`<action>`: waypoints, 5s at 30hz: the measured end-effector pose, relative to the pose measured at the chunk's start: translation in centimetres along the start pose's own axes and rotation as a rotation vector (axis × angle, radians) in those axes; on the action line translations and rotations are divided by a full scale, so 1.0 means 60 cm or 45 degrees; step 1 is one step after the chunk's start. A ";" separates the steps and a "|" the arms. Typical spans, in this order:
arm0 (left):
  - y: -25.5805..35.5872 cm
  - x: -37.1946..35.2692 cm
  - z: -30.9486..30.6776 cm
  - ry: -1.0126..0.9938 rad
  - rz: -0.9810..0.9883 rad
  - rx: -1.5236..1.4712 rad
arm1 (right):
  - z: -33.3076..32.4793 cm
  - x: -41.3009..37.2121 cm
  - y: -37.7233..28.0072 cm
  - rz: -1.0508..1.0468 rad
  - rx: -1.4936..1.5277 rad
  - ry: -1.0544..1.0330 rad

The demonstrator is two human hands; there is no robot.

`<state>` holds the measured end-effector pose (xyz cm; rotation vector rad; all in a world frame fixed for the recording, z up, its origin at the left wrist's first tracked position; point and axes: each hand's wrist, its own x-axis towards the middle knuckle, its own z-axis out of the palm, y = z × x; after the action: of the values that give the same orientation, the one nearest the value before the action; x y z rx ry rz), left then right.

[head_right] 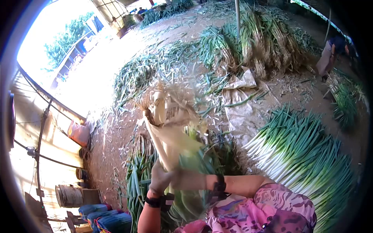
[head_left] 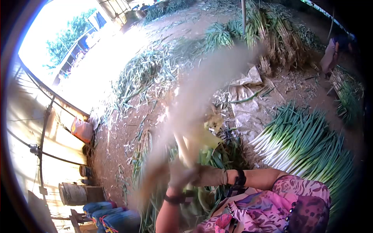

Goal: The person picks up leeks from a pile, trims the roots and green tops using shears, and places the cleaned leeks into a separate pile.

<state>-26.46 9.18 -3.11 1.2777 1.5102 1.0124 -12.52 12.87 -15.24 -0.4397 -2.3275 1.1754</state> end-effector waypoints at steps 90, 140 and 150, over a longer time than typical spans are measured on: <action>0.000 -0.100 0.175 0.052 0.022 0.533 | -0.256 -0.099 -0.108 0.542 -0.776 0.691; -0.082 -0.099 0.026 -0.099 -0.026 0.080 | -0.315 -0.446 0.079 1.866 -1.185 -0.996; -0.036 -0.135 0.054 -0.255 -0.016 0.237 | -0.417 0.026 -0.181 0.016 -0.788 0.312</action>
<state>-23.34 1.00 -5.10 1.4520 1.4803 0.7249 -0.51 23.75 6.73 -0.7608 -2.4266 0.3485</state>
